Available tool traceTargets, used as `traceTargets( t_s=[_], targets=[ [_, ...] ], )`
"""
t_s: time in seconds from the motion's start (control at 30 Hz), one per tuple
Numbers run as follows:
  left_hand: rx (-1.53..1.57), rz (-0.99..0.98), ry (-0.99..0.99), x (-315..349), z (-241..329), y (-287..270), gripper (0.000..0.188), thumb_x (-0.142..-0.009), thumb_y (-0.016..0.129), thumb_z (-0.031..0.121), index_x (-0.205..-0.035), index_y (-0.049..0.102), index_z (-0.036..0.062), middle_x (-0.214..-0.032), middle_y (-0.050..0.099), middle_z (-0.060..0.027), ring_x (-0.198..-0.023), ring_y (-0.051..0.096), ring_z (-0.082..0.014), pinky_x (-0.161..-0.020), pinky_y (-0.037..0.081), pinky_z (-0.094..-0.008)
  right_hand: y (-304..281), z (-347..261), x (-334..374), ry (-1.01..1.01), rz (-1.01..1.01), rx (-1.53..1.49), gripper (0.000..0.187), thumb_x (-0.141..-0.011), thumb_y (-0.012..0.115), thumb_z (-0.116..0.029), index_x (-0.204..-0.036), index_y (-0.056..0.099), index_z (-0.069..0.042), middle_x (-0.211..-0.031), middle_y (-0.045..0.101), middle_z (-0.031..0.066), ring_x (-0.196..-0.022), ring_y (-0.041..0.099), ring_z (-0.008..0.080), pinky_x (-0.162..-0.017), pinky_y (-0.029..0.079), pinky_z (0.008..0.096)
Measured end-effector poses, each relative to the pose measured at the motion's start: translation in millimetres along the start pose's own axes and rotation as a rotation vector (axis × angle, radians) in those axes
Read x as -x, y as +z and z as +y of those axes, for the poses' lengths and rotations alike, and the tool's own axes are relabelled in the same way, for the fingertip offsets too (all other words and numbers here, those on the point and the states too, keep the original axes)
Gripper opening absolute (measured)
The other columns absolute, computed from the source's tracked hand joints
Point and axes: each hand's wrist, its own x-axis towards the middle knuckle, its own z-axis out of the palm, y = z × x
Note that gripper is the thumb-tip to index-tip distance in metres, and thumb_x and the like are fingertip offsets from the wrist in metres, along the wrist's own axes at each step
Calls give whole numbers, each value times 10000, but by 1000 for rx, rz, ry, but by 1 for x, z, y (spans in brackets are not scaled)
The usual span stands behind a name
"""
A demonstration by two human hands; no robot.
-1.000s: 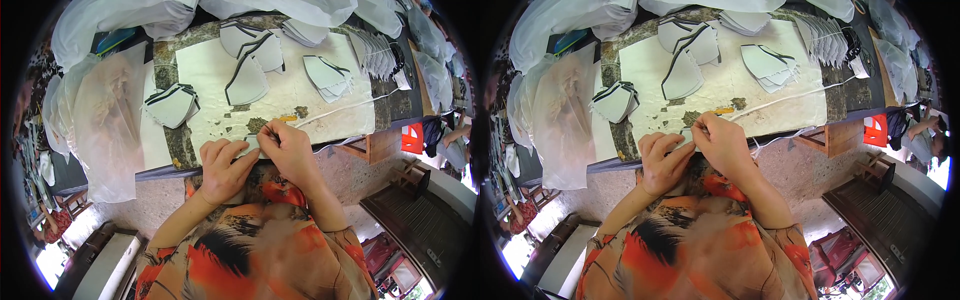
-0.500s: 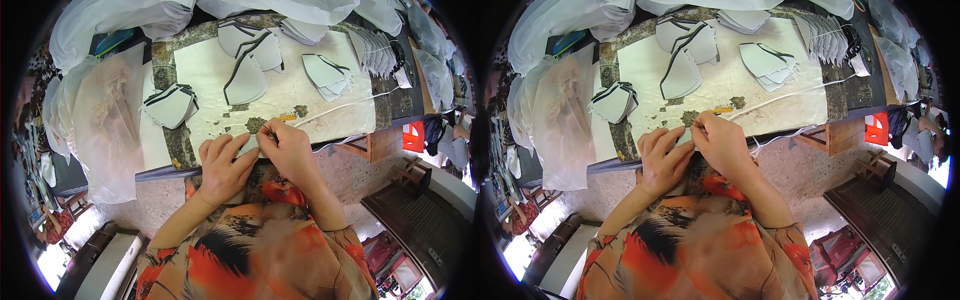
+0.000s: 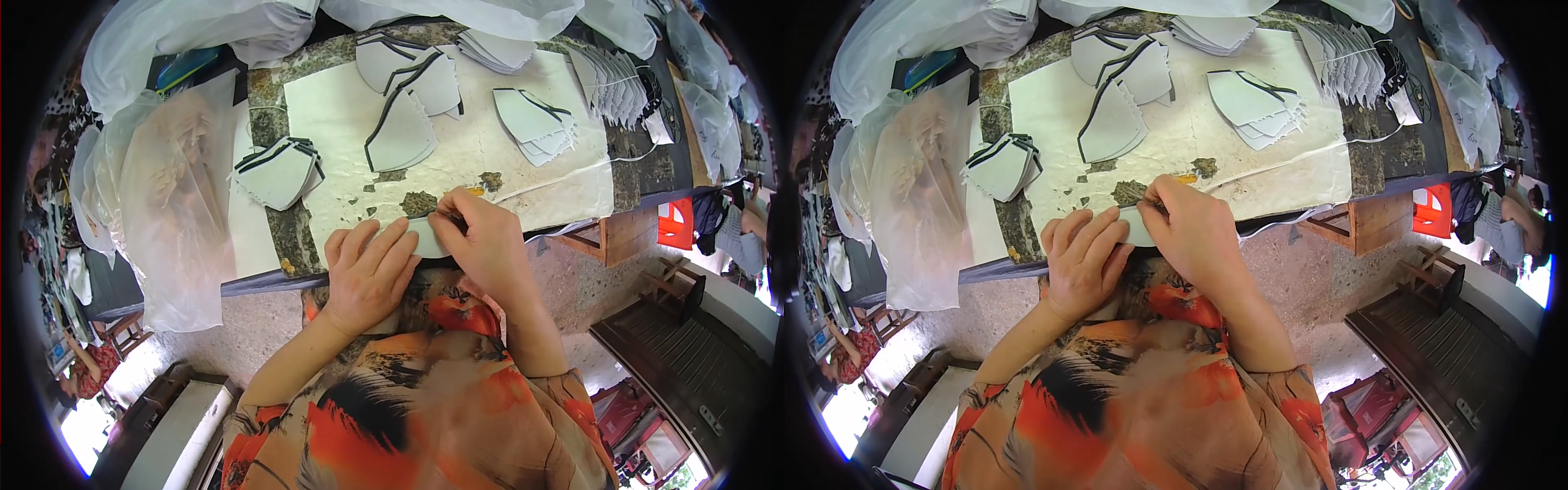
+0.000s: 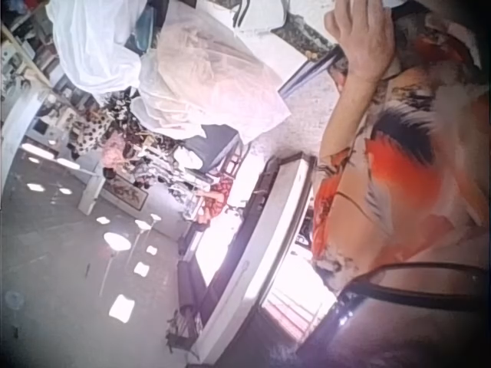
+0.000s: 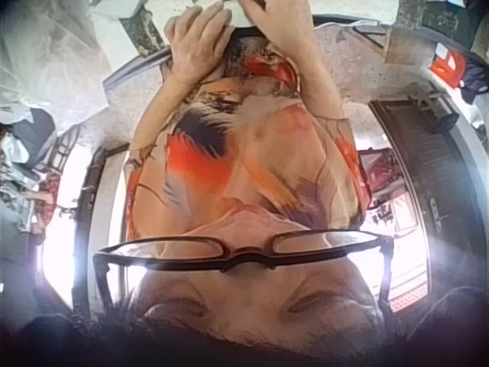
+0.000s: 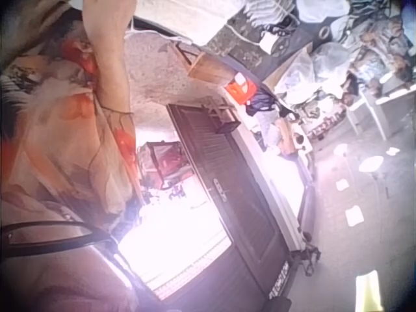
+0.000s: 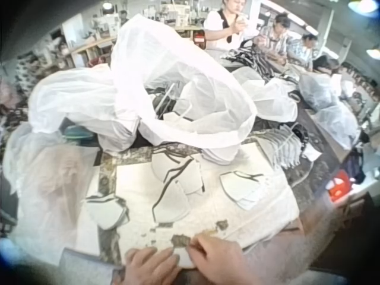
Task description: Trimming excess threads and cleaning shoe upper components using small clippers.
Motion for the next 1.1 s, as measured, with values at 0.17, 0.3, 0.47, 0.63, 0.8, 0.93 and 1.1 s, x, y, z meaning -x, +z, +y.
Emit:
traceTargets(
  t_s=[0.17, 0.3, 0.47, 0.63, 0.8, 0.93, 1.1],
  targets=[
    [-29, -11, -16, -2, 3, -2, 419, -878, 746, 248, -1275, 693, 128, -1268, 670, -6, -1150, 552, -242, -1008, 366, -406, 1, 1, -2, -2, -4, 38, 165, -925, 669, -208, -938, 629, -48, -796, 682, 167, -730, 659, 394, -646, 502, 453],
    [-29, -24, -32, -4, 6, -3, 435, -884, 736, 241, -1298, 687, 119, -1262, 664, -7, -1153, 547, -245, -1012, 363, -411, 1, 1, -3, 14, -15, 41, 167, -923, 665, -210, -935, 626, -48, -797, 682, 168, -735, 660, 397, -647, 502, 458],
    [-39, -39, -38, -9, 10, -8, 425, -883, 732, 232, -1288, 690, 112, -1258, 657, -10, -1144, 544, -247, -1009, 362, -412, -4, -1, -3, 23, -32, 26, 174, -919, 669, -215, -951, 632, -48, -818, 690, 164, -754, 666, 394, -659, 510, 455],
    [-27, -1, -37, -16, 9, -5, 337, -846, 779, 184, -1171, 739, 103, -1155, 695, -21, -1041, 581, -248, -942, 403, -414, -14, 2, -3, 13, -28, 48, 173, -914, 669, -207, -970, 639, -45, -870, 701, 158, -799, 675, 386, -685, 519, 444],
    [-24, 24, -43, -19, 11, -2, 295, -837, 789, 166, -1124, 751, 108, -1111, 699, -12, -1002, 589, -241, -912, 413, -408, -18, 7, -7, 3, -28, 54, 173, -915, 667, -200, -988, 648, -45, -895, 706, 155, -822, 675, 384, -703, 526, 437],
    [-30, 19, -36, -19, 12, -3, 292, -841, 785, 168, -1128, 751, 120, -1102, 694, -12, -1001, 587, -239, -912, 409, -406, -20, 9, -8, 25, -51, 21, 175, -919, 664, -197, -995, 650, -40, -907, 709, 158, -836, 676, 385, -715, 529, 433],
    [-34, -2, -38, -20, 12, -5, 302, -847, 779, 168, -1145, 748, 130, -1100, 683, -10, -1006, 579, -241, -917, 403, -408, -20, 10, -10, 53, -64, 1, 174, -921, 667, -194, -989, 649, -35, -911, 710, 161, -838, 679, 380, -721, 530, 430]
  ],
)
